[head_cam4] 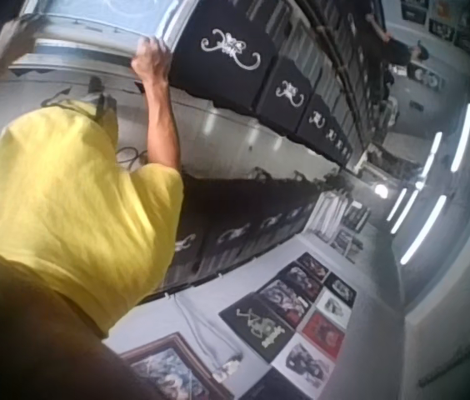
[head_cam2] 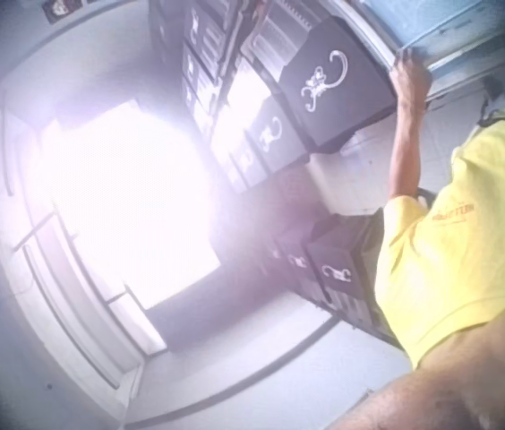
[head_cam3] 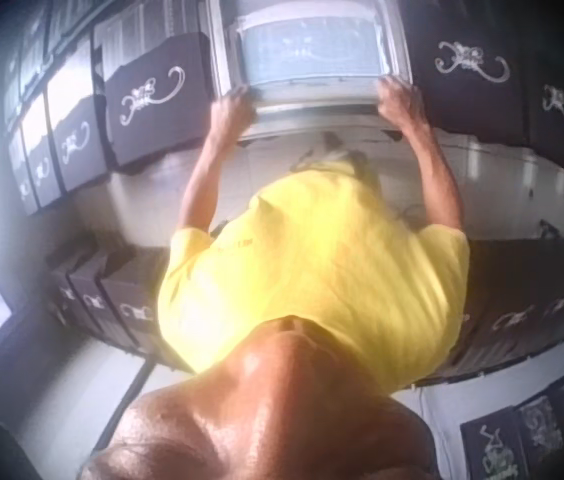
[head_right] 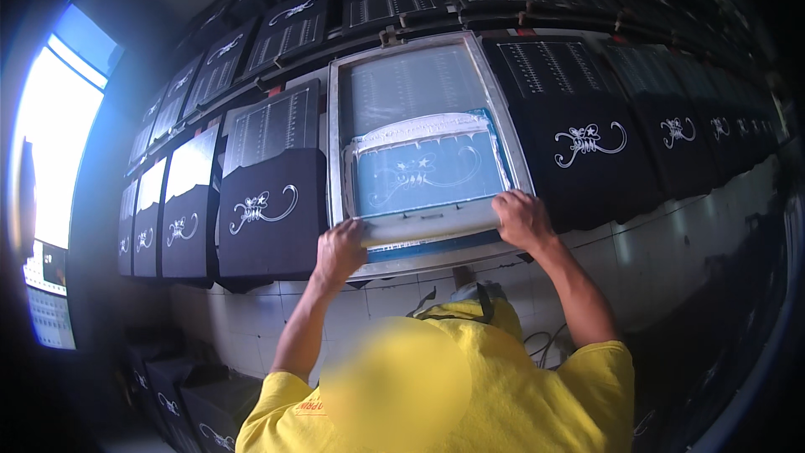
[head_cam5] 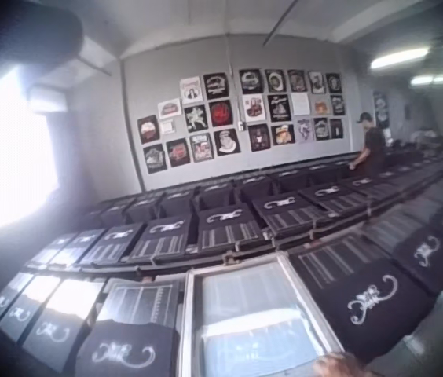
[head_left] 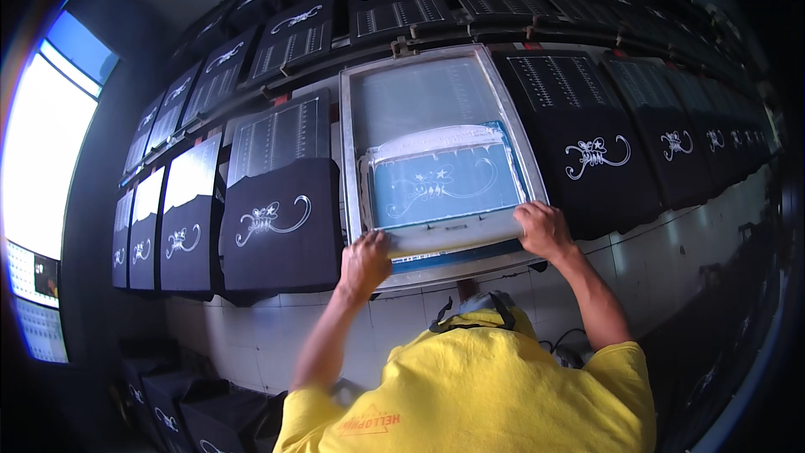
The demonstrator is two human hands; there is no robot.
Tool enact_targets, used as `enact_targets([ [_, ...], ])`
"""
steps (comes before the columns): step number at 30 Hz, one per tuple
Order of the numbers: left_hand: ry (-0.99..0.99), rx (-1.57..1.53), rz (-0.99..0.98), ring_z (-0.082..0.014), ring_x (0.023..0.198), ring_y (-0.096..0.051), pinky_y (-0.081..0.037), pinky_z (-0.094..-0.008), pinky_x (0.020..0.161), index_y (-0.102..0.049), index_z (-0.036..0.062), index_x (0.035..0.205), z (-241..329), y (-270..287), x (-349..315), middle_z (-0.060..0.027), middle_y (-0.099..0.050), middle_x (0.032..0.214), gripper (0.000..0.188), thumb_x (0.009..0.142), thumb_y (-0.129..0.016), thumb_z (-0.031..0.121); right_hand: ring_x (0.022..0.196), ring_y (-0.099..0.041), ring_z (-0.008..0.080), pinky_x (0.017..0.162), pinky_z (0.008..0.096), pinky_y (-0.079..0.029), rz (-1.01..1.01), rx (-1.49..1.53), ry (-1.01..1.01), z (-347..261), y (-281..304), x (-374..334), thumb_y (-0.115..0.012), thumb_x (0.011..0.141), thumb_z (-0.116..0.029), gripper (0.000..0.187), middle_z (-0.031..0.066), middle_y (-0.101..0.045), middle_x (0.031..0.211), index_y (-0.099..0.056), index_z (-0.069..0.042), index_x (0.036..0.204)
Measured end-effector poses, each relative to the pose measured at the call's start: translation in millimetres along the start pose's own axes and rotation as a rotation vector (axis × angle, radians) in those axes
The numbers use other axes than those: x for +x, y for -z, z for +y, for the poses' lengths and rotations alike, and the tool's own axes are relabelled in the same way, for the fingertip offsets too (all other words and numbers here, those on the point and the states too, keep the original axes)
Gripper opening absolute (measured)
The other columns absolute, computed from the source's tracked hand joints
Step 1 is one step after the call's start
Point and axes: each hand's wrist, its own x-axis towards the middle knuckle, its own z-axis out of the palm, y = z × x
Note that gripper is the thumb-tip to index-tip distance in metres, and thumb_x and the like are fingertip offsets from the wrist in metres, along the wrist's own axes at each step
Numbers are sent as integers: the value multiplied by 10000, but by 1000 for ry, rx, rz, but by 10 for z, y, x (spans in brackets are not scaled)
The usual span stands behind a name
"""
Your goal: The person performs screen printing on black shirts by pulling a squeegee across a screen to apply ink, then lifting and moving the printing frame to subsequent shirts on a production line.
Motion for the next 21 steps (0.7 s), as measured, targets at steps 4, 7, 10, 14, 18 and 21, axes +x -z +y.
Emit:
enact_targets([
  [4, 36, -37, -21, -336, 1132, -608, -543, -416, 897, -613, -13, 1110, 120, -252, -364, -173, -643, 1162, 433, 678, -594, -36, 962, -631, 273, 766, 398, -552, 58, -50, 24, -129, -151, -382, -630, 677, -21, 200, 78, -633, 950, -600, -47, 874],
  [7, 3, -21, 43, -359, 1194, -549, -491, -422, 973, -572, 38, 1171, 196, -366, -523, -147, -597, 1241, 535, 646, -620, -53, 1076, -565, 278, 836, 386, -531, 35, -144, 39, -163, -240, -571, -707, 697, -97, 298, 92, -579, 1083, -598, -34, 967],
  [10, -54, 8, 81, -382, 1268, -472, -450, -438, 1025, -500, -13, 1247, 131, -512, -710, -182, -528, 1313, 609, 655, -635, -65, 1156, -510, 290, 897, 394, -502, 16, -91, 48, -300, -224, -647, -809, 692, -253, 481, 122, -533, 1160, -575, -19, 1041],
  [14, -101, -6, 35, -422, 1282, -432, -426, -445, 1041, -471, -30, 1287, 217, -478, -781, -216, -491, 1335, 637, 668, -619, -48, 1216, -470, 311, 994, 419, -450, -84, -76, -20, -321, -314, -758, -807, 692, -509, 739, 154, -497, 1244, -537, 20, 1131],
  [18, -159, -114, -51, -425, 1312, -409, -371, -478, 1098, -454, -24, 1328, 235, -262, -789, -235, -466, 1364, 685, 718, -731, 118, 1215, -486, 326, 1047, 441, -412, -8, -40, -70, -377, -299, -817, -666, 815, -593, 693, 161, -531, 1240, -565, 14, 1135],
  [21, -233, -341, 3, -416, 1314, -406, -330, -486, 1115, -515, 4, 1293, 54, -174, -733, -245, -466, 1358, 537, 859, -680, 274, 1148, -554, 339, 1016, 440, -431, 238, 83, -138, -253, -397, -781, -631, 901, -460, 510, 174, -597, 1198, -611, 5, 1108],
])
